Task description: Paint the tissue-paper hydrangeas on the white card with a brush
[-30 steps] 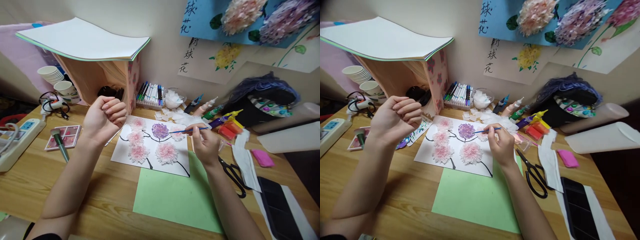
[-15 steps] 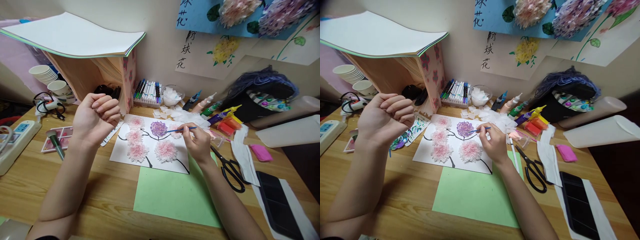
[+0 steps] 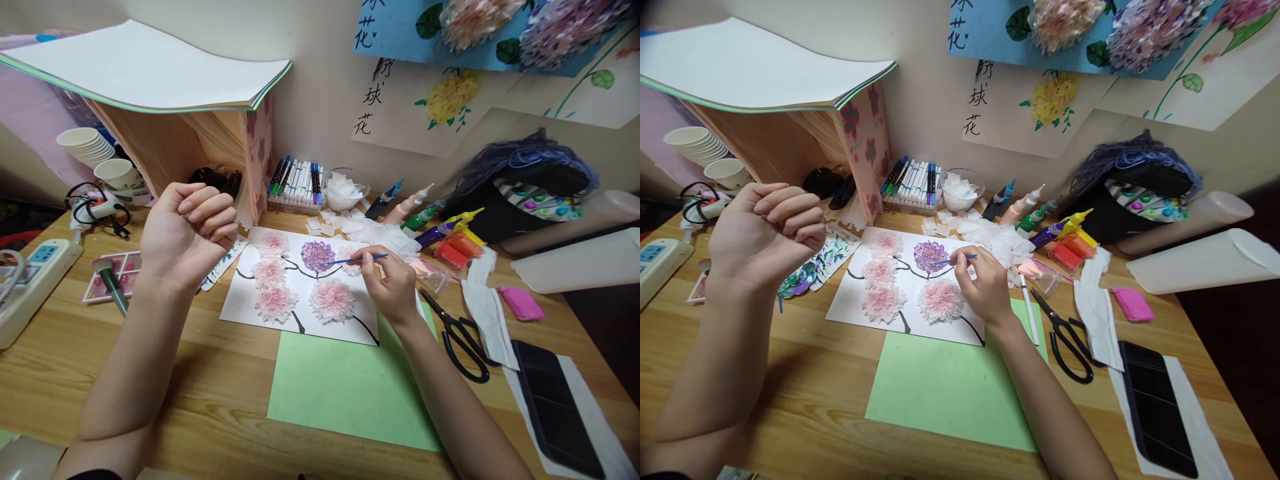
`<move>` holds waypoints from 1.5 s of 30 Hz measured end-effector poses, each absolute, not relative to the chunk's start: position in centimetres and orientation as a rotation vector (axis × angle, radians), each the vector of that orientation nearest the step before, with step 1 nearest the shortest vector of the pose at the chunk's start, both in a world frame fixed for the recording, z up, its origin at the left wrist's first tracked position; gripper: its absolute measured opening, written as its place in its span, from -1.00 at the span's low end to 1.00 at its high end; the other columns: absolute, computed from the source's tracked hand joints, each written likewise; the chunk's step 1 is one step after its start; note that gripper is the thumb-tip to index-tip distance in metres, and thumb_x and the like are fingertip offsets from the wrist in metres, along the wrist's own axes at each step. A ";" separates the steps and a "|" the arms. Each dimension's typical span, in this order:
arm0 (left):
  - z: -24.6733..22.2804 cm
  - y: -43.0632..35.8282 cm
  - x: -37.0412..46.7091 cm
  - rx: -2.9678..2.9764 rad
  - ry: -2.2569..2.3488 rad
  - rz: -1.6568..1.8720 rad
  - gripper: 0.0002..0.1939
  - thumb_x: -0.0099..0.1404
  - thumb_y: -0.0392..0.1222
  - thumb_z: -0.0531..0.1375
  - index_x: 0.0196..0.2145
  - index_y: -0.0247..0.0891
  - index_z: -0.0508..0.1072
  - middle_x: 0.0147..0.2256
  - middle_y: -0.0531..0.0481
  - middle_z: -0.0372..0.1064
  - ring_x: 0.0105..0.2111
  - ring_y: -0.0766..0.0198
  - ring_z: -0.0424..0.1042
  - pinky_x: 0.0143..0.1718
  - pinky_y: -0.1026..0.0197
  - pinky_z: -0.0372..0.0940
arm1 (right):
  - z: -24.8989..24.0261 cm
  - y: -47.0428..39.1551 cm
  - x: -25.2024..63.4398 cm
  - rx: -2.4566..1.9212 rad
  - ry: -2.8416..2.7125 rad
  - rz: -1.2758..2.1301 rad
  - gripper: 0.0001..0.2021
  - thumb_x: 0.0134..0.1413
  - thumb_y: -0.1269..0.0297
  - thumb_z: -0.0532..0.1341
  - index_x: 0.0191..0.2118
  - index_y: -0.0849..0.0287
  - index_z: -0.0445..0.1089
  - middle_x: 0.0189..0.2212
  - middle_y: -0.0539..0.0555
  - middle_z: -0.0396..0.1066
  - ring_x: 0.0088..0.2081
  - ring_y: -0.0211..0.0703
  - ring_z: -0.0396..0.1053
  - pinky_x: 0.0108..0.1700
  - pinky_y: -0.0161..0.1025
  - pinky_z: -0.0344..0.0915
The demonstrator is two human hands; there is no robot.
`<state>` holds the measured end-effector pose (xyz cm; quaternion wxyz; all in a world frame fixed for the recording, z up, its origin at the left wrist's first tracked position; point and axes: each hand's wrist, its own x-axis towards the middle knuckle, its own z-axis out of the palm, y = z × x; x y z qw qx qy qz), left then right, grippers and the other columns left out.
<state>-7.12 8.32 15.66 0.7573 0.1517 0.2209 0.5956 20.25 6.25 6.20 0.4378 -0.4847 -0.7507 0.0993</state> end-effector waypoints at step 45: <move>16.1 8.1 -7.3 0.325 0.494 1.304 -0.59 0.17 -0.50 -0.01 -0.60 -0.18 -0.18 -0.65 0.17 -0.19 -0.66 0.38 -0.20 -0.68 0.26 -0.13 | 6.2 6.1 20.1 -1.145 -1.936 0.176 -0.84 0.16 0.41 0.05 -0.33 0.14 0.36 -0.44 0.05 0.47 -0.37 -0.18 0.44 -0.31 -0.22 0.34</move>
